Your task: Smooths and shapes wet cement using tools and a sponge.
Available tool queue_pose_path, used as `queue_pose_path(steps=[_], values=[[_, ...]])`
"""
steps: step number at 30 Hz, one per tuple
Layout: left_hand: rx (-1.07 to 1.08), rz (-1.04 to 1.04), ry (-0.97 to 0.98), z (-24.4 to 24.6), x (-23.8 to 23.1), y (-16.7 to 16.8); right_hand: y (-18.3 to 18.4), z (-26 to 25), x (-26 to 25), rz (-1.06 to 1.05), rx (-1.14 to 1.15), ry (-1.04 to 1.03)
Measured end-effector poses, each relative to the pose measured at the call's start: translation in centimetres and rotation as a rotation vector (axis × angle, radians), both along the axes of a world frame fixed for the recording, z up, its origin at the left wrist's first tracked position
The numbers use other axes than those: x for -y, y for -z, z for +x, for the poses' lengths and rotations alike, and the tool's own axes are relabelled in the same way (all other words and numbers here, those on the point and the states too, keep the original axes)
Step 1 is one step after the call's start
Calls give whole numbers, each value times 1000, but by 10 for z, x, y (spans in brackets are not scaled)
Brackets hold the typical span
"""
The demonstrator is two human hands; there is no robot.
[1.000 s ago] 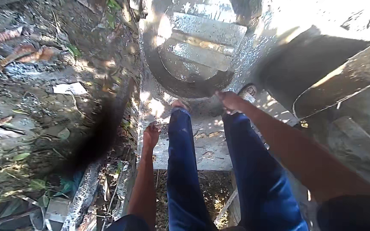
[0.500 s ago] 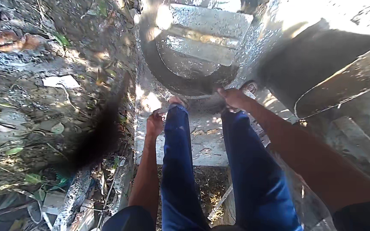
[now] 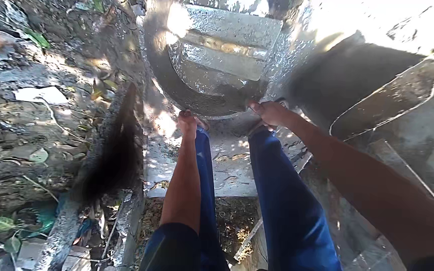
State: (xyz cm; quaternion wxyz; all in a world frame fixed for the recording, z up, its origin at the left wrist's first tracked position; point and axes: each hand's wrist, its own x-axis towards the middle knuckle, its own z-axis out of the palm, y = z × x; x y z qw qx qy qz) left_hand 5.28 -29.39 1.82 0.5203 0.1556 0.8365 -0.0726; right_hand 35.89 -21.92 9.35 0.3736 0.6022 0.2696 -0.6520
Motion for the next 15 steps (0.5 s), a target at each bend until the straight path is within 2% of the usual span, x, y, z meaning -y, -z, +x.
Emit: queue_pose_path(steps=[3, 5, 6, 8, 11, 13, 15], values=[[-57, -17, 28, 4, 1, -1, -8, -34, 17, -108, -55, 329], [-30, 0, 18, 2, 3, 4, 2, -63, 27, -112, -99, 470], [-20, 9, 10, 0, 5, 5, 9, -69, 29, -93, -106, 460], [-17, 23, 1, -3, 6, 5, 15, -55, 23, -50, -108, 276], [-39, 40, 2, 0, 9, 6, 12, 12, -8, -29, -70, 20], [-49, 44, 13, 2, 9, 4, 2, 35, -30, -10, -15, -34], [-65, 39, 5, 5, 7, 2, -9, 21, -35, -49, 13, -3]])
